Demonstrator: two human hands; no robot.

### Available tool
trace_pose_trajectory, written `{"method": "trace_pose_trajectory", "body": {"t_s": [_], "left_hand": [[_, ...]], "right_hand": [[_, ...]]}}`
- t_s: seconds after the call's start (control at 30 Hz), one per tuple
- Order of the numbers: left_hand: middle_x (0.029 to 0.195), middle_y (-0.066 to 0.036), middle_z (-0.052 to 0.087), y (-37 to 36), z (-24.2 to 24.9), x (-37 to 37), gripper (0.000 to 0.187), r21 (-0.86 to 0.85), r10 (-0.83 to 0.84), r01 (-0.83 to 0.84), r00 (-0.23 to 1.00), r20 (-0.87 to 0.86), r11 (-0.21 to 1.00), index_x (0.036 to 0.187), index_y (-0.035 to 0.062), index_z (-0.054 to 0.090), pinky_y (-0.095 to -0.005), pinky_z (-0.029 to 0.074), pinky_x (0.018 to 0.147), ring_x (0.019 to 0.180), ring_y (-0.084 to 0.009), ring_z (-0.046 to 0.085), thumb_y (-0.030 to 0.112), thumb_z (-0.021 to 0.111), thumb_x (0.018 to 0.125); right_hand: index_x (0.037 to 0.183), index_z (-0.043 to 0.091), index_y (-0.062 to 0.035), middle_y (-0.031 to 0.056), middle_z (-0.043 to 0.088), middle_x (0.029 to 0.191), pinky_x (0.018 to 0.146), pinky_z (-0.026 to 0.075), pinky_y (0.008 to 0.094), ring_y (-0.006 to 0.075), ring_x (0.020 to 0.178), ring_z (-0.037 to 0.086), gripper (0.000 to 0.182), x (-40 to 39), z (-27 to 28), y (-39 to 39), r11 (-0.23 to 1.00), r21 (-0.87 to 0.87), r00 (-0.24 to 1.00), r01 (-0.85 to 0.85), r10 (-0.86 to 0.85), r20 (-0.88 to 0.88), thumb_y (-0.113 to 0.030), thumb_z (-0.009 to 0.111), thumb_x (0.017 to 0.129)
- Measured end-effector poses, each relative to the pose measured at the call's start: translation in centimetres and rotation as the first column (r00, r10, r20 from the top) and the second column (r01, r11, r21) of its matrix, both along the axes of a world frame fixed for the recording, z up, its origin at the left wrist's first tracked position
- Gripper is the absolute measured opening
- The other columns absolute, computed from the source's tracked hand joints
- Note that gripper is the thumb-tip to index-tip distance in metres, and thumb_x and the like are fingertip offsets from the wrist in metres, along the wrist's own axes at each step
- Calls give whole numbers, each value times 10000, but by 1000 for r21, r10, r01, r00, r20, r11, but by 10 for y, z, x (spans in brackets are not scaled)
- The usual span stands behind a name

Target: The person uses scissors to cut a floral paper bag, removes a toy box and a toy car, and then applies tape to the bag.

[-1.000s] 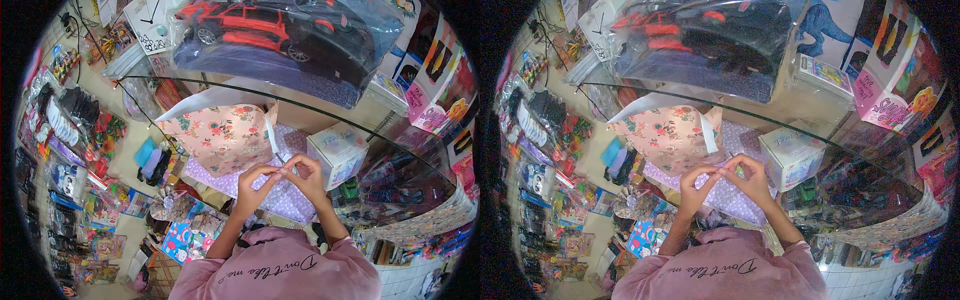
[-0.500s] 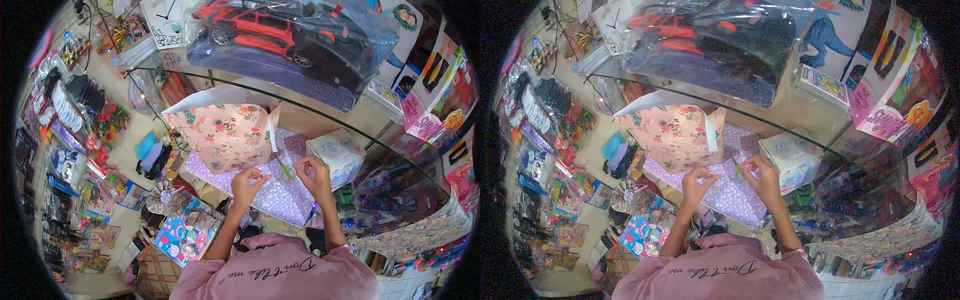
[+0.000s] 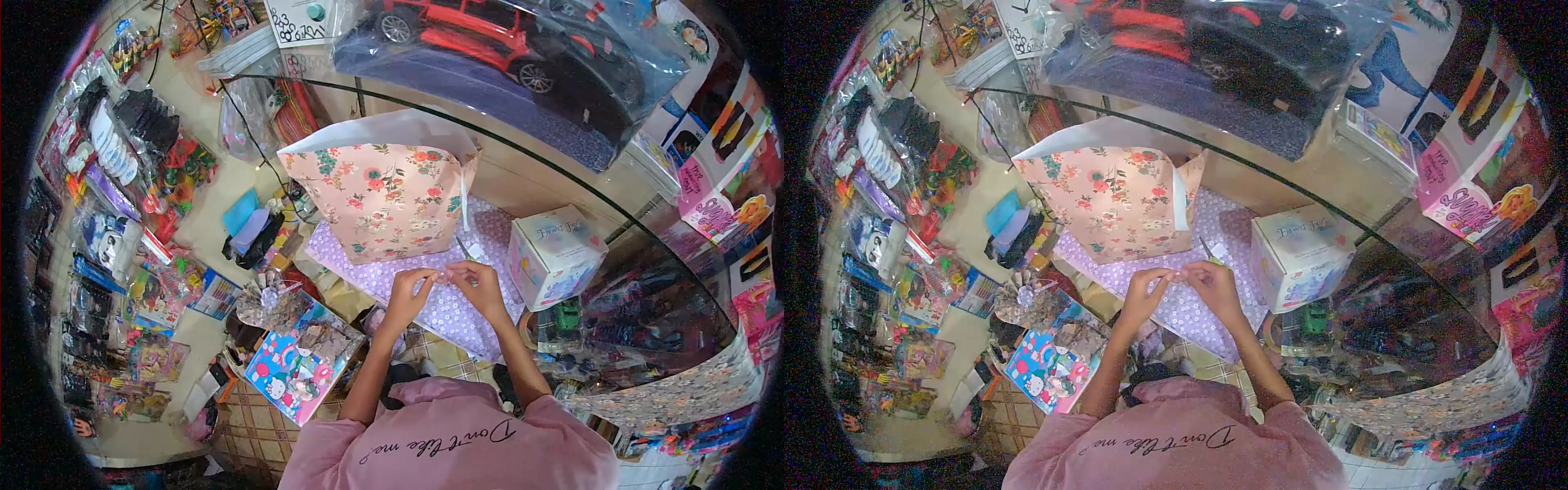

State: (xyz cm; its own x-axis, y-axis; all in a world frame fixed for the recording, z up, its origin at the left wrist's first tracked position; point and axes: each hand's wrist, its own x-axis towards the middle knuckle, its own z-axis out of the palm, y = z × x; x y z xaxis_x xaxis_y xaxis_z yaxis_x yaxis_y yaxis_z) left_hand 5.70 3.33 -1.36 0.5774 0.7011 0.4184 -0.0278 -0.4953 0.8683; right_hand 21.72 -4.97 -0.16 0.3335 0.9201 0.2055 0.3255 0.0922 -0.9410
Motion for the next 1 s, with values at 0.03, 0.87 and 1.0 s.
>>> {"method": "trace_pose_trajectory", "body": {"t_s": [0.03, 0.87, 1.0], "left_hand": [[843, -159, 694, 0, 0, -3, 139, -4, 4, -4, 1000, -9, 1000, 936, -43, 668, -330, 500, 734, 789, -264, 681, 57, 597, 871], [812, -87, 694, -70, -1, 43, 126, -120, -216, 214, 976, -7, 969, 918, 2, 658, -273, 461, 681, 718, -141, 628, 117, 651, 866], [801, -94, 694, -99, -5, 65, 133, -144, -322, 315, 946, -27, 938, 858, -12, 666, -277, 483, 666, 703, -143, 641, 121, 670, 853]], "right_hand": [[967, 682, 19, 76, 692, 778, 637, 496, 231, 97, 709, 637, 158, -1, -3, 1, 1000, -20, 998, -2, 1, -57, -81, 674, 845], [877, 702, -14, 58, 680, 767, 604, 449, 257, 103, 672, 595, 114, -9, -21, -100, 909, 72, 911, 411, -407, -65, -108, 702, 812], [876, 717, -27, 93, 647, 747, 593, 445, 283, 183, 644, 586, 131, 7, -11, -145, 864, 60, 849, 500, -503, 160, -66, 721, 752]]}}
